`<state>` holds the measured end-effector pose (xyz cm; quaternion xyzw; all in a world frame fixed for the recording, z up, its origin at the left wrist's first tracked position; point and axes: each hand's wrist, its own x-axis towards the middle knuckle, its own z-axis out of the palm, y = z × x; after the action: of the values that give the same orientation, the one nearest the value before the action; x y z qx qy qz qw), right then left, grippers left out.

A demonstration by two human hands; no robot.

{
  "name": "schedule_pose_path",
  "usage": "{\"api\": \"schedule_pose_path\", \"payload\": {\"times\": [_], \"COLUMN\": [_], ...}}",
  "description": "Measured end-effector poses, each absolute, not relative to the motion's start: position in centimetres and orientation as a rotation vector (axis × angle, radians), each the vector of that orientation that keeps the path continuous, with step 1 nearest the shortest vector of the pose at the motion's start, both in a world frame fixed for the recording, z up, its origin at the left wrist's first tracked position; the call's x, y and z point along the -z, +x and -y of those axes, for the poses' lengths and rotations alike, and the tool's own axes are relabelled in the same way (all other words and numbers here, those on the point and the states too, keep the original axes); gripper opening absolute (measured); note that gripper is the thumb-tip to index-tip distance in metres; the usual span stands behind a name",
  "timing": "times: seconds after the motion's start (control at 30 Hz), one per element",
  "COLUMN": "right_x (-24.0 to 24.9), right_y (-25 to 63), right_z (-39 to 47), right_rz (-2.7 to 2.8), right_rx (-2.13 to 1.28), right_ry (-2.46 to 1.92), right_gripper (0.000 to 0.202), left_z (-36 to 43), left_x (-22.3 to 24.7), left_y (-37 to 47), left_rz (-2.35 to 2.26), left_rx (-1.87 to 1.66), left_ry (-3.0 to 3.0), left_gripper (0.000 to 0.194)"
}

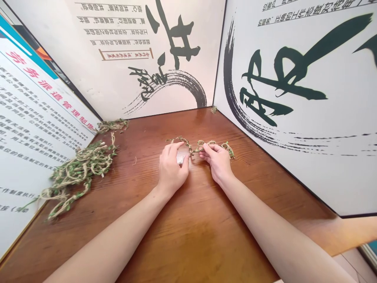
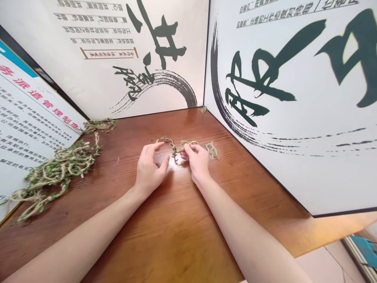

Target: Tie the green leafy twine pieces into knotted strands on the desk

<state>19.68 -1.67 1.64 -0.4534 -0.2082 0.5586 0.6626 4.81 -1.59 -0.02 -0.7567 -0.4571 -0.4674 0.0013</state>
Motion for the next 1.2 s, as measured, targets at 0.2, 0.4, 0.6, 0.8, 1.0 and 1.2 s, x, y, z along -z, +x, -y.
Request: {"api": "schedule_pose_path", "payload": {"times": [0.2,0.4,0.6,0.8,1.0,1.2], "right_x": [-1.1,-0.5,-1.0,-0.9,-0.2,0.1], "right_y": [19.2,18.8,18.8,19.9,19.5,19.8], "right_z": [1.9,2.1,2.5,2.7,2.3,1.9], "right_rz": [0.65,0.798,0.929,1.116,1.342,1.357], "right_rx": [-1.296,-1.28,-1.188,-0.546,-0.969,-0.95], "right_ry": [-1.002,-1.046,-1.246,-1.137,-1.023,-1.177], "right_gripper": [0.023,0.026,0.038,0.029,0.058,0.036], "left_z": [1.5,1.3,1.4,1.9,1.6,1.5], "left_x": [0.2,0.2,0.2,0.1,0.4,-0.2], "left_y": [4.9,4.8,4.8,4.6,4.5,4.5], "left_rz": [1.209,1.244,1.396,1.453,1.668,1.782], "left_rx": [1.389,1.462,1.53,2.002,2.048,1.897], "left_ry": [-2.637,-2.695,-2.646,-2.487,-2.709,-2.337], "left_gripper": [0.031,0.008,0.005,0.004,0.012,0.011]}}
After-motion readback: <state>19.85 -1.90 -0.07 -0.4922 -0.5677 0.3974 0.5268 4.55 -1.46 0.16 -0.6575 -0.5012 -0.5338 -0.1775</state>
